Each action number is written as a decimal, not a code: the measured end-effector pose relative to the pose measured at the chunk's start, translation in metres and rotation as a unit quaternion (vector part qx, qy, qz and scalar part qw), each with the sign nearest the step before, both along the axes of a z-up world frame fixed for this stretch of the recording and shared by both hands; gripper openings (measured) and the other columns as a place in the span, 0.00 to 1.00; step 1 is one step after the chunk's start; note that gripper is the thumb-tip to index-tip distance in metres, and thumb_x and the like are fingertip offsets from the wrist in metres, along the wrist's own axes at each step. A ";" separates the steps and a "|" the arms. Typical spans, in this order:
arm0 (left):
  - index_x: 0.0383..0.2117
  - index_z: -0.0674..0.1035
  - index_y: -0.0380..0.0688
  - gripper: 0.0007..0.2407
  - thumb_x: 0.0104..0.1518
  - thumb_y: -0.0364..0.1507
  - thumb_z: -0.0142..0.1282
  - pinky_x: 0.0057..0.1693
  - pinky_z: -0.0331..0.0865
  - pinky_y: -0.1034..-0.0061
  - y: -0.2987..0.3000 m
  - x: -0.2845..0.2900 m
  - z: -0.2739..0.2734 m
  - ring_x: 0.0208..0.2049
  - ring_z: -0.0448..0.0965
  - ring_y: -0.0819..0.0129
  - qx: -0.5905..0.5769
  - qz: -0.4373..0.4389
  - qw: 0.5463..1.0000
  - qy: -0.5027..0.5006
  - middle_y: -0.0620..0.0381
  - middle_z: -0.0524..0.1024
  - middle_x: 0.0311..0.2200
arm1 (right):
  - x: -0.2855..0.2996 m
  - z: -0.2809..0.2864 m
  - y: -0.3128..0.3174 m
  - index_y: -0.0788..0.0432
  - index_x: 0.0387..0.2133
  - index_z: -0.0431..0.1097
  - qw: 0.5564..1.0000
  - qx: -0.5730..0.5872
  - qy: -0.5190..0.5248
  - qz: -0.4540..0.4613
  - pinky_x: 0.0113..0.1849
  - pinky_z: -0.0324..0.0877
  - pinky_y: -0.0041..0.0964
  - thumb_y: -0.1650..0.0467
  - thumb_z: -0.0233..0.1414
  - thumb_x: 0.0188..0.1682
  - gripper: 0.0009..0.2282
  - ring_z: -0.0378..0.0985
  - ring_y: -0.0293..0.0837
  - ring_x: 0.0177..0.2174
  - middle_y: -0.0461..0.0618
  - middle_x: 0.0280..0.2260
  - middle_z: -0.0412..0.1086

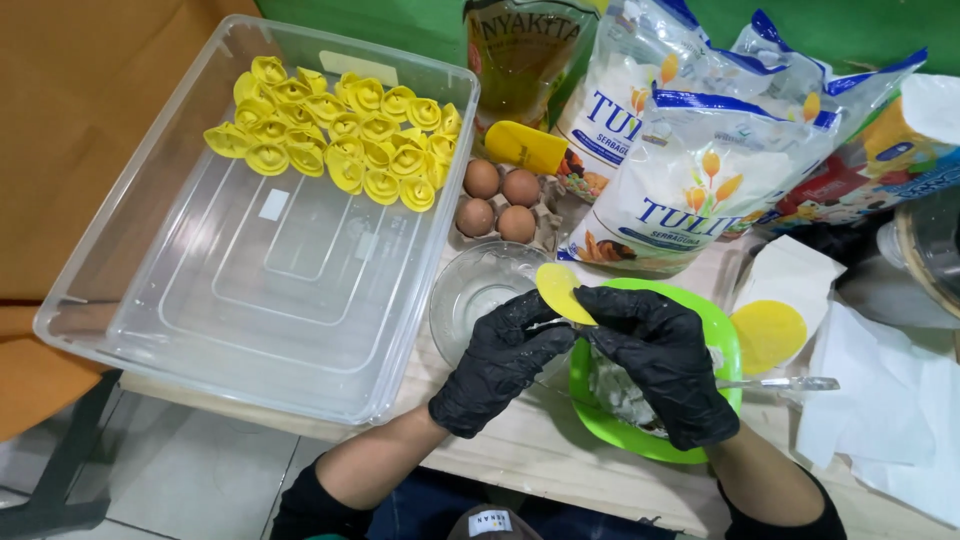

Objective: Shaping and filling small pastries with a white filling and placing them in a container.

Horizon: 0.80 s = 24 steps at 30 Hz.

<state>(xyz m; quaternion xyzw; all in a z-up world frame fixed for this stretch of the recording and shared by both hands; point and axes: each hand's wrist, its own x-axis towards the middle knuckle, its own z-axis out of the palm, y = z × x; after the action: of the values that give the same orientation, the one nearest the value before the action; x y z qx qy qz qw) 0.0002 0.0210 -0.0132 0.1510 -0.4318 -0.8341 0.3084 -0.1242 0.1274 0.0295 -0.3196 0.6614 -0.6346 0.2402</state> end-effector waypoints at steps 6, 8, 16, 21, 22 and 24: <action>0.55 0.75 0.32 0.18 0.58 0.20 0.61 0.57 0.76 0.63 0.003 -0.003 -0.016 0.49 0.79 0.61 -0.037 0.026 0.999 -0.010 0.38 0.78 0.51 | -0.002 -0.009 0.004 0.61 0.35 0.81 0.960 -0.032 0.275 0.034 0.41 0.79 0.42 0.75 0.72 0.33 0.15 0.85 0.56 0.40 0.58 0.37 0.80; 0.55 0.75 0.32 0.18 0.58 0.20 0.61 0.57 0.76 0.63 0.001 0.000 -0.007 0.48 0.80 0.60 -0.031 0.020 0.999 -0.008 0.38 0.78 0.50 | -0.003 -0.010 0.005 0.60 0.35 0.81 0.953 -0.033 0.300 0.035 0.43 0.78 0.42 0.74 0.71 0.34 0.14 0.84 0.56 0.41 0.57 0.37 0.80; 0.52 0.73 0.18 0.14 0.62 0.17 0.52 0.63 0.68 0.74 0.000 0.005 -0.013 0.53 0.76 0.51 -0.038 0.014 0.999 -0.005 0.30 0.77 0.48 | -0.008 -0.017 0.006 0.58 0.36 0.82 0.930 -0.006 0.365 0.036 0.46 0.77 0.44 0.72 0.70 0.36 0.13 0.82 0.56 0.42 0.55 0.37 0.80; 0.38 0.84 0.37 0.12 0.49 0.27 0.71 0.48 0.79 0.74 -0.003 -0.008 -0.036 0.36 0.83 0.66 -0.044 0.021 0.989 -0.141 0.47 0.84 0.35 | -0.013 -0.025 0.005 0.56 0.35 0.81 0.919 0.003 0.393 0.034 0.44 0.77 0.44 0.70 0.70 0.37 0.13 0.82 0.56 0.43 0.54 0.38 0.80; 0.38 0.84 0.37 0.12 0.49 0.27 0.71 0.48 0.79 0.74 -0.002 -0.007 -0.026 0.36 0.83 0.66 -0.043 0.022 0.989 -0.141 0.47 0.84 0.35 | -0.012 -0.024 0.006 0.56 0.35 0.81 0.919 0.003 0.392 0.035 0.44 0.77 0.44 0.70 0.70 0.37 0.13 0.82 0.56 0.43 0.54 0.38 0.80; 0.37 0.84 0.36 0.14 0.43 0.25 0.74 0.43 0.81 0.75 -0.001 -0.005 -0.006 0.31 0.85 0.64 -0.035 0.016 0.990 -0.133 0.46 0.84 0.32 | -0.011 -0.023 0.006 0.56 0.35 0.81 0.916 0.009 0.400 0.032 0.44 0.77 0.43 0.69 0.70 0.36 0.13 0.82 0.56 0.43 0.54 0.38 0.79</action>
<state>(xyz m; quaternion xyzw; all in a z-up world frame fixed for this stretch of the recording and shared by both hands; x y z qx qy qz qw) -0.0045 0.0197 -0.0194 0.2567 -0.4958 -0.7855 0.2669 -0.1354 0.1332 0.0063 -0.5656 0.6972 -0.4401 -0.0210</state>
